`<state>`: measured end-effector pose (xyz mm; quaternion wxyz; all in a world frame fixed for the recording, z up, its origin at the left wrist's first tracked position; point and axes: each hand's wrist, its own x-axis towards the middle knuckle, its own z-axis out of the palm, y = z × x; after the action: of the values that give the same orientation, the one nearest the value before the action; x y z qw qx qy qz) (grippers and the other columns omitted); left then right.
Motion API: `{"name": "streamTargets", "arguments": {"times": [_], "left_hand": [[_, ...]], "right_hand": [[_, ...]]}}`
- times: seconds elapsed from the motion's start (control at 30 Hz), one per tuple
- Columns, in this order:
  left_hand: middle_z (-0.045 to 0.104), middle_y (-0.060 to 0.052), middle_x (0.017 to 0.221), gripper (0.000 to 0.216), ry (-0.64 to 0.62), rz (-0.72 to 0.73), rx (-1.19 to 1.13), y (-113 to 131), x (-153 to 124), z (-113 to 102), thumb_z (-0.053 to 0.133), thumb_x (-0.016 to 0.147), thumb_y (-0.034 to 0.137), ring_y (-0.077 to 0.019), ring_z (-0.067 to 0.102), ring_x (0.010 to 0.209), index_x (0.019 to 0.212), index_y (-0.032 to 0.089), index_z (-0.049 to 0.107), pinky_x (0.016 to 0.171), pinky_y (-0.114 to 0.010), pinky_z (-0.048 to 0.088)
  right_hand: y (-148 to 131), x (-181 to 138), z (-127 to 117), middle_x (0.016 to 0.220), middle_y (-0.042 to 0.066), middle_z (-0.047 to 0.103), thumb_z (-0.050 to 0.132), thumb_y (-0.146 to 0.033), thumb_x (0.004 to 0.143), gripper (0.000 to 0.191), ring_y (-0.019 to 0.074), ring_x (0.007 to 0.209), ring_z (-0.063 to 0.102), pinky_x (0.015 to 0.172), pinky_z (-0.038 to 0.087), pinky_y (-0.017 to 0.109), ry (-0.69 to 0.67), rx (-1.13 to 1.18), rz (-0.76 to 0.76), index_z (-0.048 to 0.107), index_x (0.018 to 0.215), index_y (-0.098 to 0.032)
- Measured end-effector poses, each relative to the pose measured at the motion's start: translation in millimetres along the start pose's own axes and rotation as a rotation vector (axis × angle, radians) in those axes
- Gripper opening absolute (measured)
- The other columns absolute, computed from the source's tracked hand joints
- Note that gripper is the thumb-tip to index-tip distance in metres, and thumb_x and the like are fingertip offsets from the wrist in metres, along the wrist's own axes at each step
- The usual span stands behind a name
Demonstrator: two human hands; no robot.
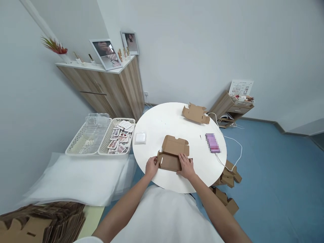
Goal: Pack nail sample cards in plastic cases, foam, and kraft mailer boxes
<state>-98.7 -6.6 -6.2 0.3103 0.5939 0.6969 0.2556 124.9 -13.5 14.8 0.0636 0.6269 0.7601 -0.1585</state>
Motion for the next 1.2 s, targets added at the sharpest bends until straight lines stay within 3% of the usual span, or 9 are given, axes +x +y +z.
{"name": "streamTargets", "arguments": {"times": [0.13, 0.27, 0.33, 0.47, 0.57, 0.73, 0.97, 1.1, 1.2], "left_hand": [[0.059, -0.007, 0.089, 0.028, -0.038, 0.073, -0.042, 10, -5, 2, 0.049, 0.074, 0.024, -0.0155, 0.056, 0.078, 0.1, 0.015, 0.054, 0.074, -0.03, 0.044], [0.053, -0.01, 0.101, 0.046, -0.075, 0.104, -0.029, 21, -13, 6, 0.059, 0.066, 0.036, -0.0197, 0.054, 0.09, 0.105, 0.014, 0.049, 0.077, -0.033, 0.044], [0.052, -0.011, 0.104, 0.046, -0.09, 0.09, -0.033, 23, -14, 6, 0.056, 0.068, 0.04, -0.0201, 0.054, 0.093, 0.105, 0.014, 0.047, 0.077, -0.033, 0.043], [0.057, -0.009, 0.098, 0.027, -0.134, 0.055, 0.019, 21, -10, 2, 0.043, 0.079, 0.029, -0.0173, 0.055, 0.088, 0.101, 0.014, 0.047, 0.074, -0.029, 0.042], [0.06, -0.009, 0.095, 0.027, -0.189, -0.012, 0.114, 18, -5, -2, 0.042, 0.079, 0.027, -0.0175, 0.057, 0.086, 0.102, 0.013, 0.047, 0.07, -0.027, 0.04], [0.061, -0.011, 0.095, 0.022, -0.303, 0.028, 0.296, 13, 1, -6, 0.034, 0.08, 0.02, -0.0197, 0.058, 0.086, 0.094, 0.014, 0.051, 0.066, -0.027, 0.039], [0.062, -0.014, 0.087, 0.022, -0.353, -0.002, 0.454, 18, -1, -2, 0.035, 0.08, 0.019, -0.025, 0.059, 0.08, 0.097, 0.013, 0.048, 0.063, -0.032, 0.04], [0.061, -0.012, 0.09, 0.023, -0.376, -0.042, 0.499, 26, -3, 0, 0.035, 0.078, 0.015, -0.0243, 0.059, 0.085, 0.098, 0.014, 0.047, 0.066, -0.031, 0.04], [0.06, -0.013, 0.094, 0.028, -0.384, -0.019, 0.494, 27, -7, -4, 0.033, 0.081, 0.021, -0.0257, 0.057, 0.089, 0.105, 0.014, 0.046, 0.069, -0.033, 0.04]], "right_hand": [[-3, 1, -3, 0.142, 0.01, 0.018, 0.069, -0.038, 0.055, 0.102, 0.0265, 0.13, 0.011, 0.1, 0.011, 0.048, -0.004, 0.003, -0.013, 0.008, 0.136, -0.023], [-8, -1, -3, 0.142, 0.01, 0.017, 0.069, -0.036, 0.056, 0.101, 0.0274, 0.131, 0.009, 0.099, 0.013, 0.049, -0.011, -0.009, -0.003, 0.008, 0.136, -0.023], [-10, -3, -1, 0.143, 0.01, 0.015, 0.068, -0.036, 0.057, 0.1, 0.0282, 0.131, 0.008, 0.099, 0.013, 0.05, -0.013, -0.016, -0.001, 0.008, 0.136, -0.023], [-12, -8, 1, 0.143, 0.01, 0.013, 0.067, -0.04, 0.056, 0.101, 0.029, 0.131, 0.005, 0.099, 0.012, 0.051, -0.023, -0.03, -0.023, 0.006, 0.136, -0.023], [-13, -13, 2, 0.143, 0.012, 0.012, 0.068, -0.044, 0.055, 0.104, 0.0298, 0.131, 0.002, 0.099, 0.01, 0.052, -0.027, -0.045, -0.051, 0.005, 0.136, -0.023], [-12, -18, 2, 0.144, 0.01, 0.006, 0.067, -0.048, 0.054, 0.105, 0.0296, 0.131, 0.001, 0.099, 0.007, 0.053, -0.052, -0.091, -0.092, 0.006, 0.136, -0.024], [-12, -21, -1, 0.144, 0.011, 0.007, 0.065, -0.056, 0.051, 0.112, 0.0308, 0.131, -0.002, 0.1, 0.006, 0.051, -0.061, -0.112, -0.116, 0.002, 0.137, -0.022], [-12, -21, 1, 0.144, 0.012, 0.005, 0.062, -0.059, 0.052, 0.111, 0.0309, 0.131, -0.004, 0.1, 0.005, 0.051, -0.08, -0.131, -0.092, 0.001, 0.137, -0.021], [-9, -21, 2, 0.144, 0.011, 0.004, 0.062, -0.058, 0.053, 0.11, 0.0301, 0.131, -0.004, 0.1, 0.003, 0.052, -0.078, -0.146, -0.087, 0.0, 0.137, -0.02]]}}
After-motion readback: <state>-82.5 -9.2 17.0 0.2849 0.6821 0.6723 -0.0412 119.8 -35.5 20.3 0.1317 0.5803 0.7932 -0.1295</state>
